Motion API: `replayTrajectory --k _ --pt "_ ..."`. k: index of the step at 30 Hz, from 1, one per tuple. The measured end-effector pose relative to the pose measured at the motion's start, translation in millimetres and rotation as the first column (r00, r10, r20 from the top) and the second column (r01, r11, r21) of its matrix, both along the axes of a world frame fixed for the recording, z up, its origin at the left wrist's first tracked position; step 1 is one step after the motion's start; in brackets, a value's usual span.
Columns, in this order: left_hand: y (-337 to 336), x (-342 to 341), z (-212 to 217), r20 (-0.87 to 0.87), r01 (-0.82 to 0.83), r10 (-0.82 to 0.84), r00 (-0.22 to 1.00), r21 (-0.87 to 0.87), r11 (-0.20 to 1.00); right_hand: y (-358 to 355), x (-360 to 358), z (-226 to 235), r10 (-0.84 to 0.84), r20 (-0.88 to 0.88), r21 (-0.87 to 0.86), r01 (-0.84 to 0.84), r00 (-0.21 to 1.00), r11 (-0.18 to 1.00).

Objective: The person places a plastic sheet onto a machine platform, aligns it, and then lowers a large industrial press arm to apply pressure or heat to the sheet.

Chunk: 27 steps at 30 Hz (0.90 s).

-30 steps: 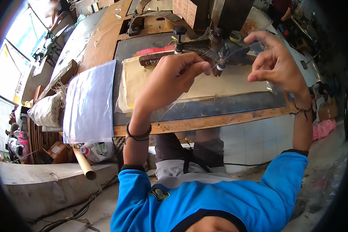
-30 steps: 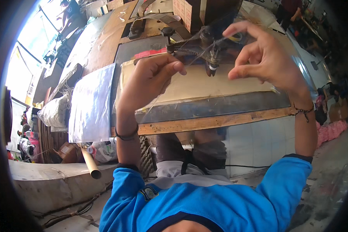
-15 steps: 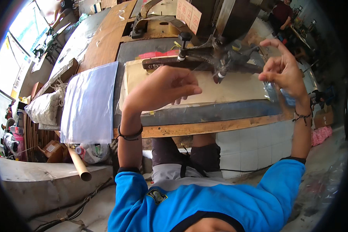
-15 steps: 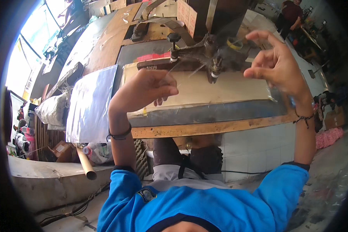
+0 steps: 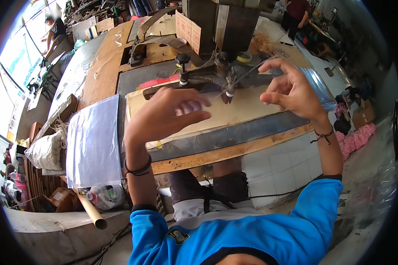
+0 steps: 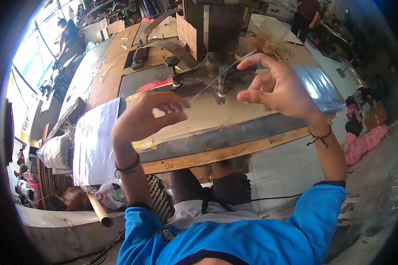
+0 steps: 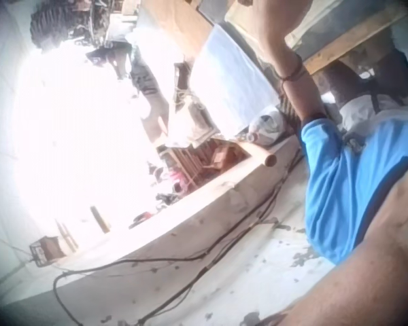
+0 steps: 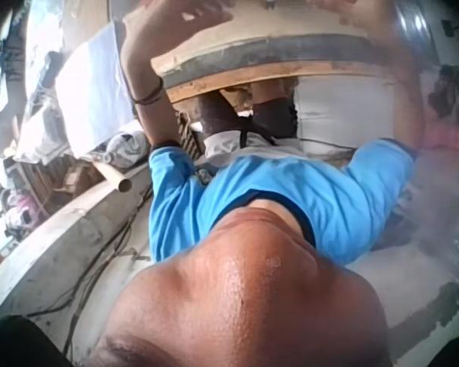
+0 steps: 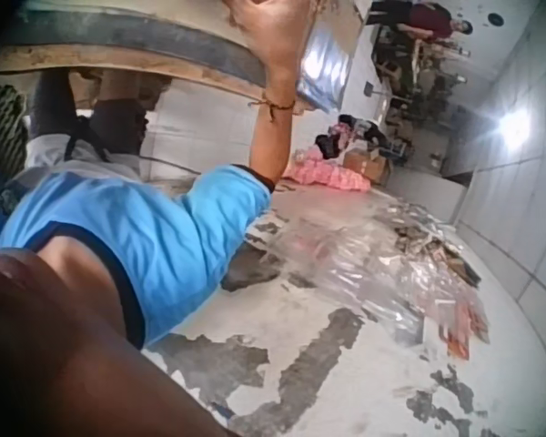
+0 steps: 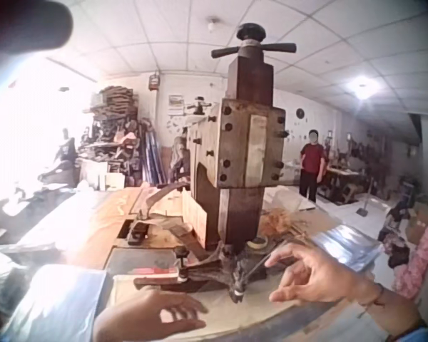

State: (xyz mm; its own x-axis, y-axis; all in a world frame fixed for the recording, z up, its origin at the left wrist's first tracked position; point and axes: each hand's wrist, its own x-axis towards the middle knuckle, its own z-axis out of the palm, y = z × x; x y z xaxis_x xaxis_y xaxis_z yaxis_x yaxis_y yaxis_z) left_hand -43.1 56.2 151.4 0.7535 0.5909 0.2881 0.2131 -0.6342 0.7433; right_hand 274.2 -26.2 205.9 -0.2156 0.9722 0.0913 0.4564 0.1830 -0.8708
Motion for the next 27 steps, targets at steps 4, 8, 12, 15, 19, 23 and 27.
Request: replayTrajectory --k 4,8,12,15,19,23,27 --pt "-15 26 26 -0.079 -0.025 0.022 0.997 -0.038 0.999 7 -4 -7 -0.001 -0.006 0.234 0.002 1.0 0.972" --pt "-19 20 34 -0.089 -0.082 0.068 0.994 -0.162 0.983 11 -7 9 -0.056 -0.043 0.285 0.066 0.998 0.956" --pt "-16 -5 35 -0.079 -0.179 0.168 0.983 -0.182 0.967 15 13 15 -0.14 -0.006 0.339 0.134 0.99 0.931" --pt "-10 -38 27 -0.072 -0.21 0.2 0.977 -0.178 0.961 10 28 4 -0.114 0.032 0.318 0.098 0.993 0.943" --pt "-13 -53 7 0.036 -0.242 0.246 0.969 -0.093 0.966 3 30 -20 -0.086 0.036 0.182 0.078 0.996 0.98" --pt "-3 -41 -31 0.165 -0.37 0.357 0.919 0.054 0.927 11 48 -59 -0.066 -0.024 -0.032 0.065 0.998 0.997" --pt "-7 -22 -83 0.071 -0.41 0.404 0.912 0.212 0.887 6 59 -115 -0.098 -0.009 -0.123 0.096 0.995 0.988"
